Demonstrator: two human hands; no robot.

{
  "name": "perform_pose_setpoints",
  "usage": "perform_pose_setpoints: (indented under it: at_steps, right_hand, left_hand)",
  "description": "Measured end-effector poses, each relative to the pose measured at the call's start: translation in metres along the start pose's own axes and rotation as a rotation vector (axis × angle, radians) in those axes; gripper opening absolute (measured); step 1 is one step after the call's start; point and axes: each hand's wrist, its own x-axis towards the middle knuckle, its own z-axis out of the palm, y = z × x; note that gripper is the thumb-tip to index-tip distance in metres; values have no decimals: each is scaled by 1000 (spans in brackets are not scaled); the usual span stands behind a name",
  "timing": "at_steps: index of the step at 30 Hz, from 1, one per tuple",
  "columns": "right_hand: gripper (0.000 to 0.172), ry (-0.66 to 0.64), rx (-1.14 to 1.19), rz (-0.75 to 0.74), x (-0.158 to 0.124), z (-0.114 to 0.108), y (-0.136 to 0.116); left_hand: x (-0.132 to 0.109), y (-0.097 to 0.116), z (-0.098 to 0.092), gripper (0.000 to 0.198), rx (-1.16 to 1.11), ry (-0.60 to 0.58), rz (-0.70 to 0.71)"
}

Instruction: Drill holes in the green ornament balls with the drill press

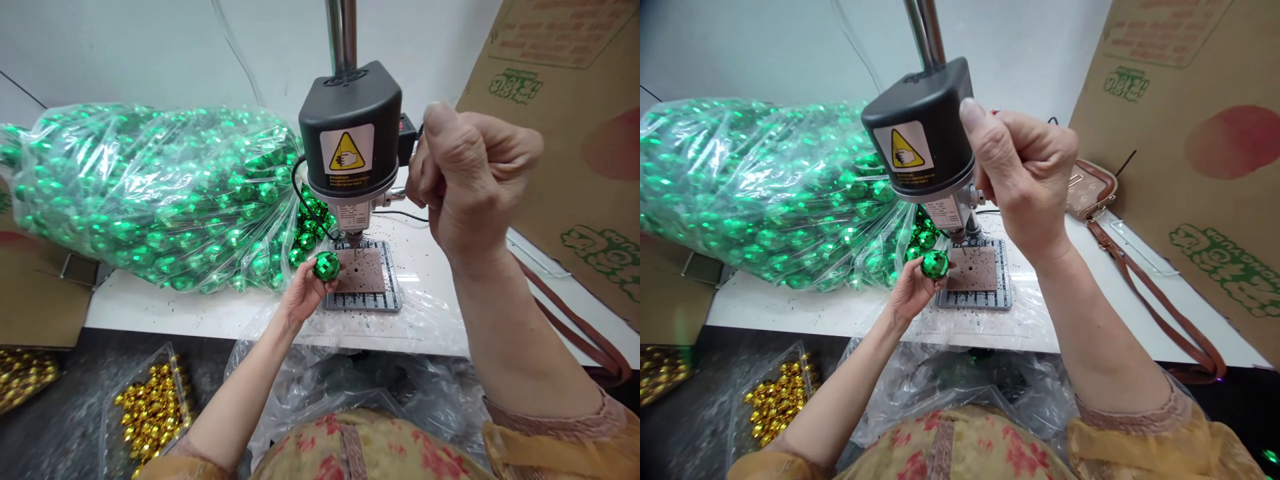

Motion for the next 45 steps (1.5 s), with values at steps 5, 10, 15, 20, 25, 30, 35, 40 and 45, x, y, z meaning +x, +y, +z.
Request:
perform_pose_setpoints:
  at_steps: [5,10,15,20,25,30,35,40,45]
  right_hand:
    - [54,32,-69,41,0,3,-3]
    - [53,50,51,69,15,8,1]
    - [56,40,75,226,36,11,7]
    - [57,67,79,264,39,13,5]
    - [59,49,48,256,38,13,5]
    - [57,54,41,246,37,12,4]
    - [54,40,80,221,38,12,7]
    - [55,32,57,222,35,11,6]
    - [51,82,32,-16,5,10,0]
  left_hand:
    - [7,-3,-3,53,331,109,213]
    - [18,-7,-3,53,462,100,303]
    - [27,-13,-2,56,585,50,307]
    - [33,-18,1,53,741,61,345]
    - [35,-17,8,51,869,64,427]
    - [36,-27,16,50,863,108,479]
    - [34,-37,21,47,808,108,461]
    - [31,-39,21,49,738,82,445]
    - [32,-42,19,50,714,73,447]
